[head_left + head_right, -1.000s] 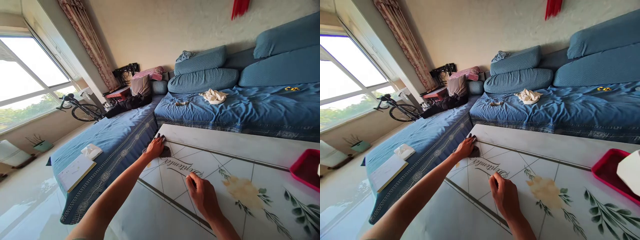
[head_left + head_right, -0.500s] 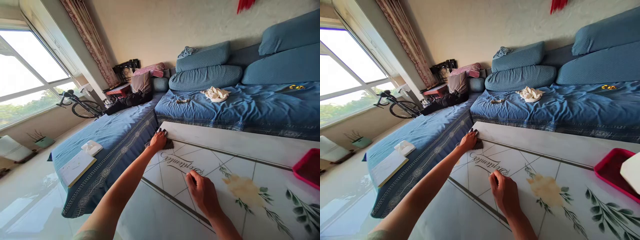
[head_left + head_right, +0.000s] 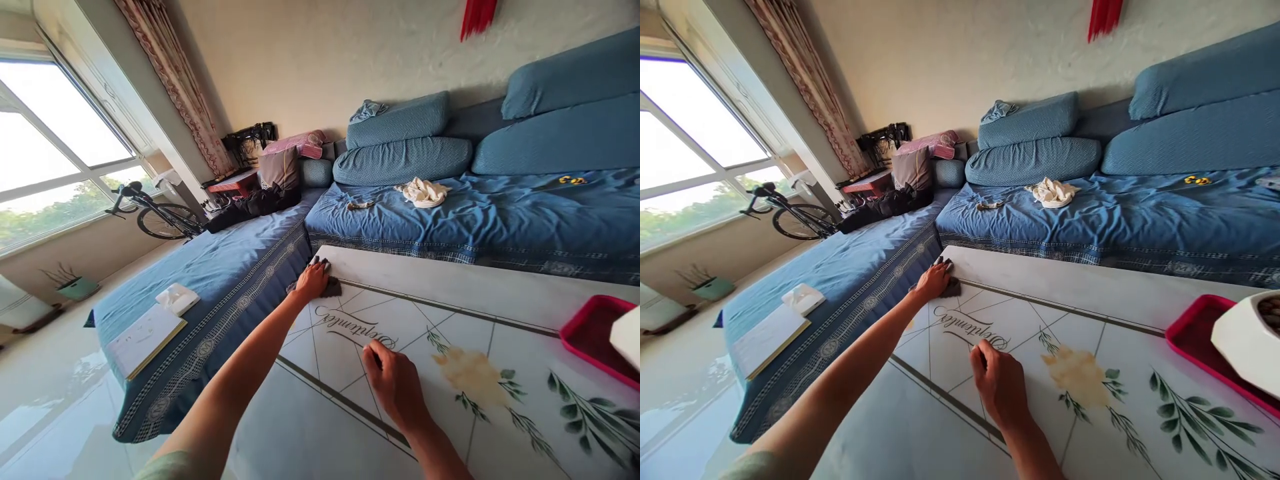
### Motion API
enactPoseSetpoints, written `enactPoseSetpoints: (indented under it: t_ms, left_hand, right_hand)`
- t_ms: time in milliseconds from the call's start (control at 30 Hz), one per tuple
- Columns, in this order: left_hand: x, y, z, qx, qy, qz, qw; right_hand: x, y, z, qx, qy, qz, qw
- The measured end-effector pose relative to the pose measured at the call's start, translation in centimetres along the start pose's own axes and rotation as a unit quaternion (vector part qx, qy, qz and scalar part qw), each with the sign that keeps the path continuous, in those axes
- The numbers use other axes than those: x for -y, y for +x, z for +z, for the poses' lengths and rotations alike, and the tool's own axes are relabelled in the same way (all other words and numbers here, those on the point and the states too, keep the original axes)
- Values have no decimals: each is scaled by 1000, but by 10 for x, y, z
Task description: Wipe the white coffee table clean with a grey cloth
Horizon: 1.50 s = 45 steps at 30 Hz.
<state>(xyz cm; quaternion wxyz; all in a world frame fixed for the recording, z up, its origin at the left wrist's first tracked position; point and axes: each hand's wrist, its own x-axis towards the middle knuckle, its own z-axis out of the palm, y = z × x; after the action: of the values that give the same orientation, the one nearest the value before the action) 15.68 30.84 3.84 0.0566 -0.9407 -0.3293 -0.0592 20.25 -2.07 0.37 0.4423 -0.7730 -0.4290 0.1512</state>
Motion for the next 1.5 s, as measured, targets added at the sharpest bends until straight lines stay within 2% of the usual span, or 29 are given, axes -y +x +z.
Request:
enactPoseSetpoints:
  t_ms: [67,133,200,333,400,433,500,667,733,767,800,867,1000,1100,1200,1267,1333,1400,1500]
  left_hand:
    - [5,-25,3,2,1,14,1000]
    - [7,-31,5,2,-2,12,1000]
    - [6,-15,5,0,-7,0,1000]
    - [-5,38,-2,-3,-12,-37,999]
    - [-9,44,-6,-3,-12,-48,999]
    - [-11,38,-7,-4,-12,-49,999]
    - [-11,9,-7,-3,-10,-44,999]
    - [-6,-108,11,-23,-14,-5,1000]
    - [-3,-137,20,-35,-22,7,999]
    - [-2,-142,23,-38,-24,5,999]
    - [-2,-141,23,-38,-25,-2,999]
    - [-3,-119,20,-31,-20,-31,999]
    - [-9,-37,4,-9,-2,-106,994]
    - [-21,24,-5,-13,-7,-115,993]
    - [-51,71,-7,-14,-15,-94,995]
    - [-87,95,-5,-8,-22,-57,998]
    - [-138,111,-1,3,-33,4,999]
    - [-200,119,5,11,-50,79,996]
    - [-296,118,12,13,-83,182,980]
  right_hand:
    - [1,-1,0,6,5,-1,1000]
    - [1,-1,0,9,7,-1,1000]
    - [1,-1,1,6,5,-1,1000]
    - [0,0,0,10,-6,3,1000]
    - [-1,0,0,17,-6,2,1000]
    - [-2,0,0,19,-5,2,1000]
    - [-2,0,0,16,-3,-1,1000]
    - [-2,0,2,1,0,-9,1000]
    - [-1,1,2,-1,3,-15,1000]
    - [-1,1,2,-1,5,-17,1000]
    - [-2,2,2,2,5,-18,1000]
    - [-2,2,3,4,1,-15,1000]
    - [-4,1,6,-5,-23,-25,999]
    - [-3,1,9,-10,-57,-33,998]
    - [0,2,12,-3,-79,-28,996]
    - [2,2,13,-5,-76,-17,997]
    - [3,2,12,-25,-42,3,999]
    - [1,1,9,-52,32,24,998]
    - [-4,-2,2,-133,158,60,977]
